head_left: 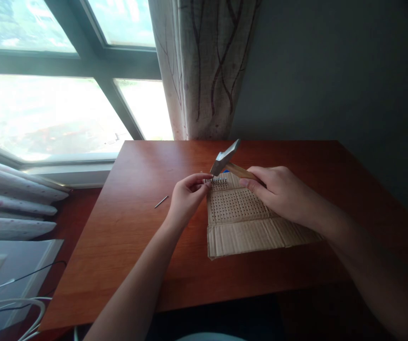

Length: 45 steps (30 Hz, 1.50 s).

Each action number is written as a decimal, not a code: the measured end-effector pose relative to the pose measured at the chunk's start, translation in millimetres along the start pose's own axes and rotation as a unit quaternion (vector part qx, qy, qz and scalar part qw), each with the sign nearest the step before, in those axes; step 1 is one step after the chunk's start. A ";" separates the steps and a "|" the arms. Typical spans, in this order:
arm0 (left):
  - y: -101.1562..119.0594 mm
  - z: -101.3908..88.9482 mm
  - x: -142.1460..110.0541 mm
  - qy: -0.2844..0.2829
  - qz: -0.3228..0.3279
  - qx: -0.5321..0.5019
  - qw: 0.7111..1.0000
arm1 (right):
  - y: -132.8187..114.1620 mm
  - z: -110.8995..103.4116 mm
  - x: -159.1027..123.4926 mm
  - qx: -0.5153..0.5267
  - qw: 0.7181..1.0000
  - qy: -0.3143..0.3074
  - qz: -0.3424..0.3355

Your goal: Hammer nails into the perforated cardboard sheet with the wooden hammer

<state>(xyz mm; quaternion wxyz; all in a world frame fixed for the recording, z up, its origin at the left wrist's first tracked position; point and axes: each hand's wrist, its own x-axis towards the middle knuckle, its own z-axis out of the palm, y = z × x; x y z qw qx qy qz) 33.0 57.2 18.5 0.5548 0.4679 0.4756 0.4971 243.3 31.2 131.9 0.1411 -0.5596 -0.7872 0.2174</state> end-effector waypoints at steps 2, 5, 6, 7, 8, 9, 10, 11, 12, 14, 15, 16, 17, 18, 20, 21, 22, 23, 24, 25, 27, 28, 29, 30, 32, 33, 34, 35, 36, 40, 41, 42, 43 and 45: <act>-2.3 -0.3 0.1 0.003 0.017 0.027 0.999 | 0.2 -0.1 -0.2 -0.015 1.000 0.002 0.004; -7.1 -1.7 1.2 0.010 0.048 0.072 0.996 | 0.7 -0.1 -0.4 -0.019 1.000 0.005 0.005; -8.6 -2.2 1.9 0.012 0.058 0.082 0.995 | 0.9 -0.1 -0.4 -0.013 1.000 0.004 0.004; -9.9 -2.6 2.6 0.013 0.066 0.089 0.994 | 1.1 -0.1 -0.4 -0.007 1.000 0.004 0.003; -10.9 -2.9 3.3 0.014 0.073 0.093 0.993 | 1.2 -0.1 -0.4 -0.001 1.000 0.004 0.002; -11.6 -2.9 4.0 0.015 0.079 0.094 0.992 | 1.2 -0.2 -0.3 0.002 1.000 0.004 0.001; -12.0 -2.8 4.6 0.015 0.083 0.094 0.992 | 1.2 -0.4 -0.1 0.003 1.000 0.005 0.000; -12.2 -2.6 5.1 0.015 0.085 0.092 0.992 | 1.1 -0.6 0.2 0.003 1.000 0.006 -0.001; -12.1 -2.2 5.4 0.014 0.085 0.089 0.992 | 0.9 -0.8 0.4 0.002 1.000 0.007 -0.001; -11.8 -1.4 5.6 0.015 0.083 0.082 0.993 | 0.3 -1.4 1.2 0.003 1.000 0.002 0.002; -11.5 -1.0 5.6 0.016 0.082 0.078 0.993 | -0.1 -1.8 1.6 0.006 1.000 -0.003 0.006; -11.1 -0.7 5.5 0.017 0.081 0.075 0.994 | -0.5 -2.1 2.1 0.009 1.000 -0.009 0.010; -10.6 -0.4 5.3 0.017 0.079 0.072 0.994 | -1.0 -2.5 2.7 0.012 1.000 -0.015 0.014; -10.1 -0.3 5.2 0.016 0.077 0.070 0.994 | -1.6 -3.0 3.3 0.012 1.000 -0.020 0.019; -8.8 0.0 4.8 0.015 0.073 0.070 0.995 | -2.5 -3.9 4.4 0.006 0.999 -0.025 0.031; -8.1 0.2 4.7 0.016 0.073 0.071 0.995 | -2.8 -4.3 4.8 0.003 0.999 -0.025 0.036; -7.4 0.3 4.6 0.017 0.073 0.074 0.994 | -3.0 -4.7 5.0 0.002 0.999 -0.026 0.039; -6.8 0.5 4.5 0.018 0.074 0.076 0.994 | -3.1 -5.0 5.1 0.002 0.999 -0.026 0.039; -6.2 0.7 4.4 0.017 0.074 0.079 0.994 | -3.0 -5.3 5.1 0.005 0.999 -0.026 0.036; -5.6 0.9 4.3 0.016 0.074 0.080 0.994 | -2.8 -5.5 4.9 0.008 0.999 -0.025 0.031; -4.9 1.3 4.3 0.015 0.073 0.082 0.994 | -2.2 -5.7 4.7 0.010 0.999 -0.023 0.023; -4.7 1.4 4.4 0.015 0.073 0.081 0.994 | -2.0 -5.8 4.7 0.009 1.000 -0.021 0.019; -4.7 1.4 4.5 0.015 0.073 0.080 0.994 | -2.0 -6.0 4.8 0.008 1.000 -0.017 0.017; -4.9 1.3 4.7 0.016 0.074 0.080 0.994 | -2.1 -6.3 4.8 0.006 1.000 -0.015 0.015; -5.9 1.0 5.1 0.015 0.075 0.083 0.994 | -3.0 -7.5 4.7 0.004 1.000 -0.010 0.012; -6.6 0.8 5.3 0.016 0.075 0.086 0.993 | -3.9 -8.5 4.5 0.004 1.000 -0.008 0.012; -7.3 0.6 5.5 0.017 0.074 0.089 0.993 | -5.0 -9.8 4.2 0.004 1.000 -0.005 0.012; -8.0 0.6 5.6 0.019 0.073 0.090 0.993 | -6.3 -11.2 3.9 0.007 1.000 -0.003 0.012; -8.4 0.6 5.6 0.019 0.071 0.090 0.993 | -7.7 -12.7 3.6 0.010 1.000 0.000 0.011; -8.2 1.5 5.0 0.022 0.066 0.080 0.994 | -11.9 -15.3 4.5 0.019 1.000 0.012 0.007; -7.8 1.8 4.9 0.023 0.066 0.078 0.995 | -12.0 -14.7 5.3 0.015 1.000 0.009 0.008; -7.4 2.0 4.8 0.024 0.066 0.077 0.995 | -11.7 -13.8 6.2 0.009 1.000 0.003 0.011; -7.2 2.1 4.8 0.025 0.067 0.077 0.995 | -11.3 -12.8 7.0 -0.001 1.000 -0.006 0.018; -7.3 2.0 5.0 0.027 0.067 0.076 0.995 | -10.3 -11.4 8.1 -0.018 0.999 -0.023 0.032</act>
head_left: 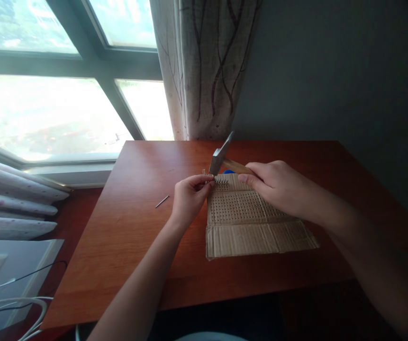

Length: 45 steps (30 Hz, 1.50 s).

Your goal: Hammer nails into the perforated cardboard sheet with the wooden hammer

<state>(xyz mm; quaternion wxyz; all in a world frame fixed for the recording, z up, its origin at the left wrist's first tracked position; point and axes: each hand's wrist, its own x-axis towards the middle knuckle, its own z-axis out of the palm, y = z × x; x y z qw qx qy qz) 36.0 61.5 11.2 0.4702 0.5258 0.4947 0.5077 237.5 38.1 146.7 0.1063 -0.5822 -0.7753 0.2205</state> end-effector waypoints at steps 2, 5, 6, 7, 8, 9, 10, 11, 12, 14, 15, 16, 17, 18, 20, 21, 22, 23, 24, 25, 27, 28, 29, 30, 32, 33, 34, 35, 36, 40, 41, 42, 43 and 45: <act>-0.7 0.0 0.3 0.001 -0.002 -0.002 1.000 | 0.3 -0.4 -0.2 -0.003 1.000 -0.003 0.004; -1.8 0.2 0.5 0.002 -0.001 -0.002 1.000 | -0.7 -2.5 -1.7 0.011 1.000 0.019 -0.010; -1.9 0.3 0.4 0.001 0.001 0.000 1.000 | -1.1 -2.7 -2.0 0.014 1.000 0.023 -0.013; -2.0 0.5 0.3 0.001 0.003 0.002 1.000 | -1.3 -2.5 -2.0 0.012 1.000 0.022 -0.013; -1.9 0.6 0.3 0.002 0.004 0.004 1.000 | -1.3 -1.9 -1.8 0.007 1.000 0.016 -0.007; -1.8 0.7 0.3 0.003 0.004 0.006 1.000 | -1.1 -1.0 -1.4 -0.001 1.000 0.008 0.002; -1.6 0.8 0.3 0.004 0.002 0.008 1.000 | -0.8 -0.1 -0.9 -0.007 1.000 0.000 0.011; -1.3 0.8 0.4 0.005 0.001 0.010 1.000 | -0.4 0.7 -0.5 -0.011 1.000 -0.004 0.017; -1.1 0.7 0.5 0.005 -0.001 0.010 1.000 | 0.0 1.2 -0.3 -0.011 1.000 -0.005 0.018; -0.5 0.6 0.7 0.003 -0.001 0.008 1.000 | 0.4 1.2 -0.3 -0.001 1.000 0.005 0.007; -0.4 0.6 0.7 0.002 0.001 0.007 1.000 | 0.3 1.0 -0.5 0.006 1.000 0.011 0.000; -0.4 0.5 0.7 0.002 0.002 0.007 1.000 | 0.0 0.8 -0.8 0.010 1.000 0.017 -0.003; -0.5 0.5 0.5 0.002 0.003 0.008 1.000 | -0.3 0.8 -1.1 0.010 1.000 0.018 -0.004; -0.6 0.5 0.4 0.002 0.004 0.010 1.000 | -0.6 1.1 -1.3 0.006 1.000 0.015 -0.001; -0.9 0.6 -0.1 0.001 0.001 0.013 1.000 | -0.8 1.9 -1.3 -0.009 1.000 0.003 0.010; -0.9 0.6 -0.4 0.001 0.000 0.013 1.000 | -0.6 2.3 -1.2 -0.015 1.000 -0.004 0.015; -0.8 0.7 -0.6 0.001 -0.002 0.013 1.000 | -0.2 2.5 -1.0 -0.017 1.000 -0.009 0.018; -0.4 0.8 -0.7 0.001 -0.003 0.011 1.000 | 0.4 2.5 -0.9 -0.014 1.000 -0.012 0.019; 0.0 0.8 -0.8 0.001 -0.002 0.008 1.000 | 1.0 2.3 -0.7 -0.006 1.000 -0.013 0.017; 0.4 0.7 -0.8 0.001 -0.001 0.006 1.000 | 1.6 2.0 -0.6 0.002 1.000 -0.013 0.014; 1.1 0.5 -0.7 -0.001 0.001 0.004 1.000 | 2.5 1.3 -0.5 0.013 1.000 -0.009 0.009; 1.2 0.3 -0.7 -0.002 0.001 0.005 1.000 | 2.8 1.1 -0.5 0.015 1.000 -0.005 0.009; 1.1 0.1 -0.6 -0.004 0.000 0.007 1.000 | 3.0 1.1 -0.4 0.015 1.000 -0.002 0.010; 1.1 -0.1 -0.6 -0.006 0.000 0.011 1.000 | 3.3 1.1 -0.4 0.014 1.000 -0.001 0.011; 0.8 -0.5 -0.5 -0.011 -0.001 0.016 1.000 | 3.9 1.6 -0.5 0.014 1.000 -0.001 0.011; 0.7 -0.7 -0.5 -0.013 -0.001 0.016 1.000 | 4.5 1.8 -0.6 0.016 1.000 -0.002 0.010; 0.5 -0.9 -0.4 -0.014 -0.001 0.015 1.000 | 5.1 1.9 -0.8 0.018 1.000 -0.003 0.007; 0.2 -1.1 -0.2 -0.014 -0.003 0.012 1.000 | 5.9 2.0 -0.9 0.021 1.000 -0.002 0.005; -0.3 -1.3 0.0 -0.013 -0.006 0.010 1.000 | 6.6 2.0 -1.1 0.023 1.000 0.000 0.003; -2.7 -2.3 1.0 -0.016 -0.021 0.002 1.000 | 9.3 1.6 -1.5 0.021 1.000 0.006 0.003; -2.9 -2.4 1.0 -0.016 -0.024 0.001 1.000 | 9.6 1.5 -1.5 0.020 1.000 0.005 0.001; -2.8 -2.5 0.9 -0.015 -0.026 0.000 1.000 | 9.8 1.3 -1.5 0.020 1.000 0.005 -0.002; -2.4 -2.5 0.7 -0.014 -0.027 -0.001 1.000 | 9.8 1.0 -1.4 0.020 1.000 0.006 -0.005; -0.8 -2.3 -0.1 -0.013 -0.028 -0.004 1.000 | 9.0 0.1 -0.8 0.023 1.000 0.007 -0.007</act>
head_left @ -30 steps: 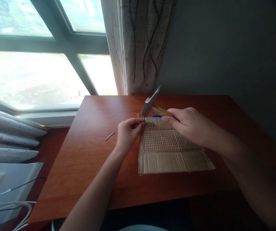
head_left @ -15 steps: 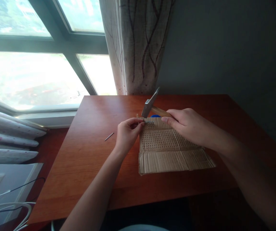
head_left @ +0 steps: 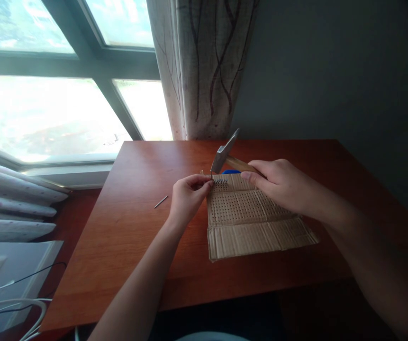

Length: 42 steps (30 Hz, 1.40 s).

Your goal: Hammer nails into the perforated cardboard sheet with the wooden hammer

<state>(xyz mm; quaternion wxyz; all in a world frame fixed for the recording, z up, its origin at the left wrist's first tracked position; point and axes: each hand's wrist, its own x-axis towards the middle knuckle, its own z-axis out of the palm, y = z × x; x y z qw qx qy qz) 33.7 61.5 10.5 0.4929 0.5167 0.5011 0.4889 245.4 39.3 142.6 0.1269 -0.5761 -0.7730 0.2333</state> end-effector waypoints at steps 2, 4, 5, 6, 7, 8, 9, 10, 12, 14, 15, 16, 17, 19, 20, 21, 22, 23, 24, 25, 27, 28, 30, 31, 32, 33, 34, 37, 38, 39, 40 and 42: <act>1.7 0.3 -0.9 0.001 0.000 -0.002 1.000 | -1.5 -1.0 1.4 0.002 1.000 0.003 0.001; 2.7 0.5 -1.4 0.002 0.000 -0.002 1.000 | -3.1 -1.5 3.6 0.003 1.000 0.006 0.001; 2.9 0.5 -1.6 0.002 -0.001 -0.001 1.000 | -3.7 -1.6 4.9 0.004 1.000 0.006 0.001; 2.8 0.5 -1.6 0.002 -0.001 -0.001 1.000 | -4.3 -1.5 6.2 0.005 1.000 0.005 0.001; 2.5 0.5 -1.7 0.003 -0.001 0.000 1.000 | -4.8 -1.4 7.4 0.006 1.000 0.001 0.002; 2.3 0.4 -1.7 0.004 0.000 0.002 1.000 | -5.2 -1.3 8.4 0.006 1.000 -0.007 0.006; 2.1 0.4 -1.8 0.005 0.001 0.003 1.000 | -5.5 -1.5 9.0 0.007 1.000 -0.016 0.010; 2.0 0.4 -1.9 0.005 0.002 0.004 1.000 | -5.8 -1.9 9.4 0.007 1.000 -0.026 0.012; 2.4 0.5 -2.3 0.003 0.004 0.004 1.000 | -6.3 -3.6 9.4 0.006 0.999 -0.040 0.016; 3.3 0.7 -2.8 0.000 0.006 0.006 1.000 | -6.4 -5.9 9.0 0.003 0.999 -0.046 0.016; 3.7 0.7 -3.0 -0.002 0.008 0.006 1.000 | -6.4 -7.1 8.8 0.002 0.999 -0.048 0.015; 4.1 0.7 -3.1 -0.002 0.008 0.006 1.000 | -6.2 -8.1 8.6 0.002 0.999 -0.050 0.013; 4.3 0.6 -3.2 -0.002 0.008 0.004 1.000 | -6.0 -8.9 8.4 0.003 0.999 -0.051 0.012; 4.3 0.4 -3.1 0.000 0.004 -0.002 1.000 | -5.5 -9.8 8.0 0.005 0.999 -0.053 0.009; 4.1 0.3 -3.0 0.001 0.001 -0.006 1.000 | -5.2 -9.9 7.7 0.007 0.999 -0.053 0.008; 4.0 0.2 -2.9 0.002 -0.002 -0.012 1.000 | -5.0 -10.0 7.4 0.009 0.998 -0.055 0.009; 3.9 0.2 -2.8 0.001 -0.004 -0.018 1.000 | -4.9 -9.9 7.0 0.011 0.998 -0.057 0.010; 3.8 0.3 -2.7 0.000 -0.006 -0.024 1.000 | -4.9 -9.8 6.5 0.012 0.998 -0.060 0.011; 3.7 0.4 -2.7 0.000 -0.008 -0.030 1.000 | -5.1 -9.6 6.0 0.012 0.998 -0.061 0.012; 3.6 0.5 -2.6 0.001 -0.010 -0.033 0.999 | -5.4 -9.4 5.4 0.011 0.998 -0.062 0.013; 3.2 0.8 -2.4 0.001 -0.011 -0.032 0.999 | -6.5 -9.0 4.5 0.009 0.998 -0.060 0.012; 2.9 0.9 -2.2 0.001 -0.009 -0.029 1.000 | -7.1 -8.7 4.1 0.008 0.998 -0.058 0.012; 2.4 0.9 -1.6 0.000 -0.003 -0.019 1.000 | -7.9 -8.3 3.4 0.005 0.998 -0.055 0.014; 2.3 0.8 -1.3 0.001 0.000 -0.013 1.000 | -8.1 -8.1 3.1 0.003 0.998 -0.055 0.016; 2.3 0.7 -1.0 0.003 0.002 -0.008 1.000 | -8.2 -7.9 2.9 0.002 0.998 -0.055 0.018; 2.3 0.7 -0.7 0.005 0.003 -0.003 1.000 | -8.0 -7.7 2.6 0.002 0.998 -0.055 0.019; 2.5 0.6 -0.5 0.006 0.003 -0.002 1.000 | -7.8 -7.6 2.3 0.003 0.998 -0.054 0.017; 2.6 0.7 -0.1 0.007 0.002 -0.007 1.000 | -7.1 -7.2 1.4 0.007 0.999 -0.037 0.010; 2.4 0.8 0.0 0.006 0.002 -0.009 1.000 | -7.1 -7.0 1.1 0.007 1.000 -0.026 0.009; 2.3 0.9 0.0 0.006 0.002 -0.010 1.000 | -7.2 -6.8 0.8 0.007 1.000 -0.017 0.008; 2.1 1.0 0.1 0.007 0.002 -0.009 1.000 | -7.4 -6.5 0.5 0.006 1.000 -0.010 0.007; 2.0 1.1 0.0 0.008 0.004 -0.005 1.000 | -7.7 -5.9 0.1 0.002 1.000 -0.008 0.004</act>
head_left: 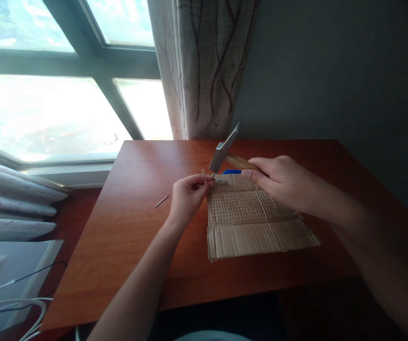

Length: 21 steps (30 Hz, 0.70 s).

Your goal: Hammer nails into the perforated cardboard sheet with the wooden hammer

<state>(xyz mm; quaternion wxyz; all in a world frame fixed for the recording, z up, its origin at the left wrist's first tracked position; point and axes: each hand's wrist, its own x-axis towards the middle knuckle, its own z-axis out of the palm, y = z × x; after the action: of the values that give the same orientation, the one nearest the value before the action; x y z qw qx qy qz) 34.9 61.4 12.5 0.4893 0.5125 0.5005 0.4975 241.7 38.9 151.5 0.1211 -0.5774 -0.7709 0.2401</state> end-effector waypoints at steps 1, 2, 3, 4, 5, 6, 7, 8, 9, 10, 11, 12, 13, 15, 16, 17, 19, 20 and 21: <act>0.1 0.0 -0.1 0.001 0.002 0.003 1.000 | 0.0 0.3 -0.1 -0.001 1.000 -0.003 -0.001; 0.1 0.1 -0.3 0.003 0.004 0.006 1.000 | 0.1 0.4 -0.2 -0.002 1.000 -0.007 -0.003; 0.1 0.0 -0.5 0.004 0.004 0.009 1.000 | 0.3 0.4 -0.3 -0.003 1.000 -0.008 -0.004; 0.1 0.0 -0.7 0.004 0.004 0.011 1.000 | 0.4 0.1 -0.4 -0.003 1.000 -0.008 -0.005; -0.1 0.0 -0.9 0.004 0.003 0.011 1.000 | 0.5 -0.3 -0.8 -0.003 1.000 -0.006 -0.006; -0.4 -0.1 -1.0 0.004 0.001 0.011 1.000 | 0.3 -1.0 -1.2 -0.005 1.000 -0.004 -0.007; -0.6 -0.1 -1.1 0.004 0.000 0.011 1.000 | 0.0 -1.7 -1.9 -0.007 1.000 0.000 -0.008; -0.8 0.0 -1.2 0.004 -0.001 0.012 1.000 | -0.6 -2.3 -2.7 -0.008 1.000 0.005 -0.009; -0.7 0.1 -1.3 0.005 -0.001 0.012 1.000 | -1.2 -2.6 -3.5 -0.009 1.000 0.012 -0.011; -0.4 0.2 -1.4 0.006 -0.002 0.012 1.000 | -1.9 -2.5 -4.1 -0.008 1.000 0.020 -0.013; 0.2 0.3 -1.6 0.006 -0.003 0.012 1.000 | -2.5 -1.9 -4.6 -0.007 1.000 0.027 -0.015; 0.8 0.5 -1.9 0.006 -0.003 0.012 1.000 | -2.8 -0.7 -4.7 -0.007 1.000 0.027 -0.013; 1.6 0.7 -2.1 0.007 -0.004 0.012 1.000 | -2.8 0.9 -4.3 -0.011 1.000 0.022 -0.009; 2.8 0.9 -2.4 0.009 -0.005 0.018 1.000 | -2.0 5.0 -2.6 -0.027 1.000 0.000 0.006; 3.1 0.9 -2.4 0.009 -0.005 0.022 1.000 | -1.3 6.9 -1.5 -0.034 0.999 -0.010 0.014; 3.2 0.8 -2.2 0.010 -0.004 0.026 1.000 | -0.5 8.4 -0.6 -0.038 0.999 -0.017 0.020; 2.9 0.5 -1.7 0.011 -0.002 0.030 0.999 | 0.4 9.5 0.2 -0.036 0.999 -0.020 0.024; 2.6 0.4 -1.4 0.011 0.000 0.031 0.999 | 0.3 9.0 -0.2 -0.032 0.999 -0.020 0.020; 2.4 0.2 -1.2 0.012 0.002 0.030 0.999 | -0.2 8.0 -1.0 -0.027 0.999 -0.019 0.015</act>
<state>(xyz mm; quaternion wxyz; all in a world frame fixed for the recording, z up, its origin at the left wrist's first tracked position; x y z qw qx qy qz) 35.2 60.2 14.9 0.4667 0.5223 0.5197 0.4892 238.2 36.1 144.8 0.0870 -0.5874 -0.7703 0.2325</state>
